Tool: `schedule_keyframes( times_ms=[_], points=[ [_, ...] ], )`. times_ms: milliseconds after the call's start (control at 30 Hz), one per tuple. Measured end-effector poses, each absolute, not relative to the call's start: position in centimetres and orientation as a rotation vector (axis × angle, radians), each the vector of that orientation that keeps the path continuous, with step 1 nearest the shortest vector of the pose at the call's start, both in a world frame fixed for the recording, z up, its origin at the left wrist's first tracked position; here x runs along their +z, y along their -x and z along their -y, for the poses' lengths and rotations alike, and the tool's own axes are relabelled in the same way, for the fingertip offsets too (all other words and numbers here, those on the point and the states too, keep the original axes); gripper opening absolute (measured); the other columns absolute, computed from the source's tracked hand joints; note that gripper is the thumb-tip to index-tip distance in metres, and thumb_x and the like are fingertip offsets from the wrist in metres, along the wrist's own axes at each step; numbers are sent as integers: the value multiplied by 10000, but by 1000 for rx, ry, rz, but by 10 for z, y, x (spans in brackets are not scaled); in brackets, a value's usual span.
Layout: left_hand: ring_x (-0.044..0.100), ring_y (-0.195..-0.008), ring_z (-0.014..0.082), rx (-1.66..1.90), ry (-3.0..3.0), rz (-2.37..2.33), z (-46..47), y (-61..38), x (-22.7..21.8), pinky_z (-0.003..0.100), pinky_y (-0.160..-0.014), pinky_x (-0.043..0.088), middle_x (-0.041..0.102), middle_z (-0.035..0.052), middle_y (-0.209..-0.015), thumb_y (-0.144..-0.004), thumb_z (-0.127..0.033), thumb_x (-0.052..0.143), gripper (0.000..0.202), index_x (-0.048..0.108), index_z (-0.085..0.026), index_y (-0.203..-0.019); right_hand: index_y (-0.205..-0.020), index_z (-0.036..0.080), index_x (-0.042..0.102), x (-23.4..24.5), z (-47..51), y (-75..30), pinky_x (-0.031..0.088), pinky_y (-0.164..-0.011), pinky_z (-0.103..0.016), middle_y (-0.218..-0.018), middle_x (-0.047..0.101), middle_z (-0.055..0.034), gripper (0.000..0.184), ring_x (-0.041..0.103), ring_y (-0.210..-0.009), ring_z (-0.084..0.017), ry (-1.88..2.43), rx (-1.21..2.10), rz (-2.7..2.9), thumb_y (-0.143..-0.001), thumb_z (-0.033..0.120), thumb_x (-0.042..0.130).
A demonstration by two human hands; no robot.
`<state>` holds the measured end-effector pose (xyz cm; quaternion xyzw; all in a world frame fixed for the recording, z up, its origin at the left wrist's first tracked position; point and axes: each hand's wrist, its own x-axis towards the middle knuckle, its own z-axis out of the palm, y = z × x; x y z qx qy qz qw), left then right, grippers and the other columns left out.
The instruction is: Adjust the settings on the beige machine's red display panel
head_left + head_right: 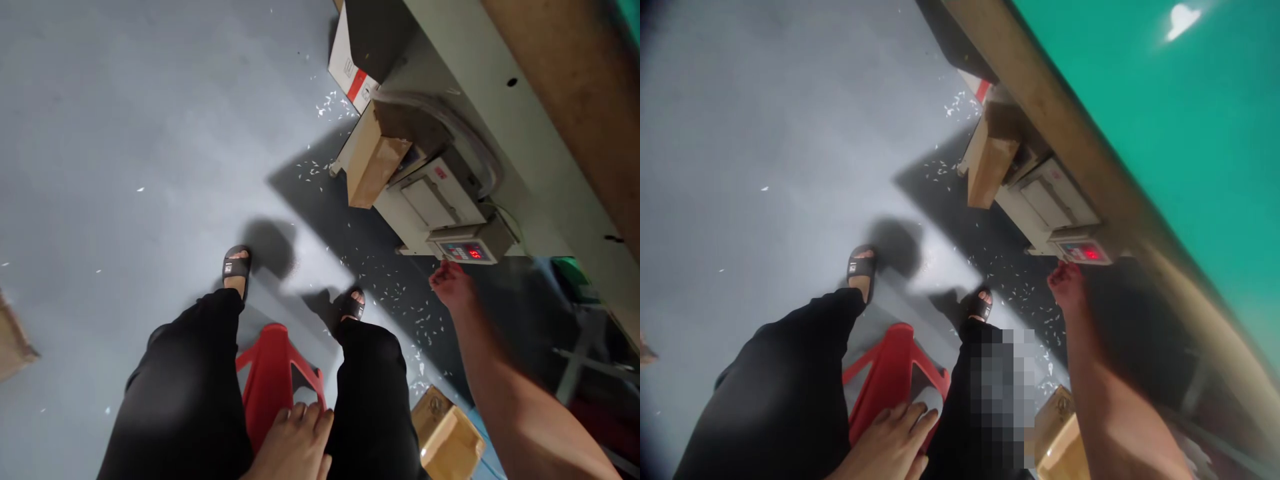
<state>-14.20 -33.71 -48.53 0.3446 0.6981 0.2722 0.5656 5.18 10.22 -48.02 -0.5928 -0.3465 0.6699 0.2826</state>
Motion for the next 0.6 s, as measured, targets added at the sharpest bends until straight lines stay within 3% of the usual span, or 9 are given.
schedule_keyframes(
  times_ms=[100,233,400,600],
  points=[
    [553,-1147,182,609,-834,-1644,345,128,-464,436,-1062,354,616,112,-1228,-909,-524,499,460,614,-130,-1116,-838,210,541,-471,-102,-47,482,-525,-225,-786,631,71,151,561,-549,-64,1549,1841,850,-746,91,543],
    [555,-1136,215,564,-863,-1617,357,80,-422,439,-1010,437,588,82,-1251,-903,-507,521,377,610,-222,-1132,-850,208,538,-461,-104,-39,453,-517,-198,-743,576,87,129,505,-508,-37,1456,1905,789,-774,104,533],
    [511,-1197,282,486,-879,-1592,367,35,-381,494,-1019,417,556,86,-1300,-930,-495,438,432,545,-248,-1267,-814,197,519,-458,-103,-29,422,-508,-172,-716,530,86,121,464,-492,-25,1366,1953,748,-767,87,500],
    [473,-1211,426,269,-868,-1501,346,41,-361,617,-992,382,508,176,-1372,-807,-286,451,588,465,-184,-1387,-794,194,506,-456,-104,-25,428,-532,-162,-671,488,80,162,443,-494,-29,1293,1954,742,-727,60,446]
  ],
)
